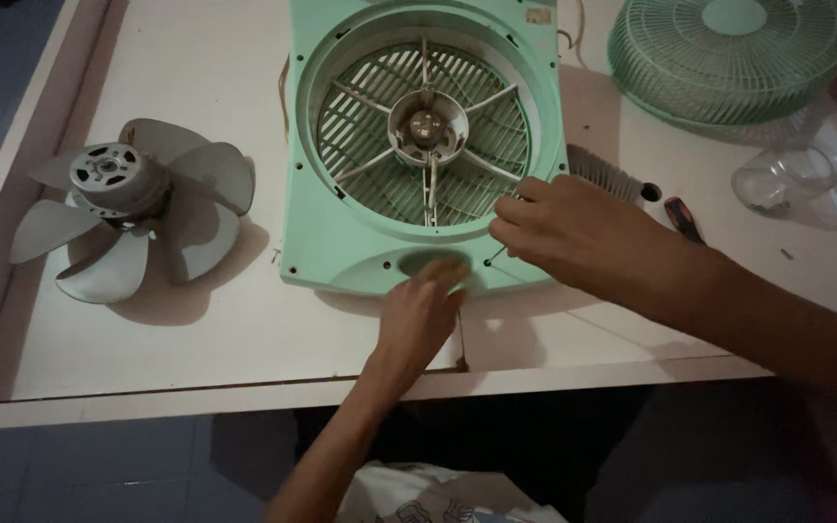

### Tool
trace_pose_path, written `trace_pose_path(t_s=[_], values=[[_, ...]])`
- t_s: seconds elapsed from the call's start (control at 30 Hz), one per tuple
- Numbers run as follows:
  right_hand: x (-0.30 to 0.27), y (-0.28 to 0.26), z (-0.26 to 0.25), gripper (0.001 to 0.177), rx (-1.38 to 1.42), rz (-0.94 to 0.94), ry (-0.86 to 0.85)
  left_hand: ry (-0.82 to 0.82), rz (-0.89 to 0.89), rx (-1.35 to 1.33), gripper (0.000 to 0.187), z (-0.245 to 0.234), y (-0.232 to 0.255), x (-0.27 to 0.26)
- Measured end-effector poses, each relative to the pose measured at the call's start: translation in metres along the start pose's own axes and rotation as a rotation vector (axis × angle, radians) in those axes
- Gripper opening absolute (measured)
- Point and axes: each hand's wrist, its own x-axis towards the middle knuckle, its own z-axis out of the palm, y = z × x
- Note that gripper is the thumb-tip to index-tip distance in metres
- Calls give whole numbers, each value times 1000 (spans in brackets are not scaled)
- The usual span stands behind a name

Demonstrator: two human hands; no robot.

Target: The person cleans the interior of a disassembled electric fan using a brush and then uses a screwdriver to tighten screws on the fan housing. The fan blades and outer cage are placed on the table during the process.

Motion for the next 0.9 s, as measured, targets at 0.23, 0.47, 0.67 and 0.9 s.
trace_pose_path(t_s=[0.23, 0.47, 0.67, 0.9], values=[[3, 0, -6, 32, 65, 160, -162, 22, 180, -130, 10, 16, 8, 53], [3, -2, -15, 57, -6, 465, -195, -1, 223, -178, 10, 19, -1, 57], [10, 7, -9, 40, 66, 334, -286, 18, 223, -192, 10, 19, 0, 60], [1, 2, 5, 19, -113, 158, 206, -3, 217, -173, 10, 19, -4, 61]])
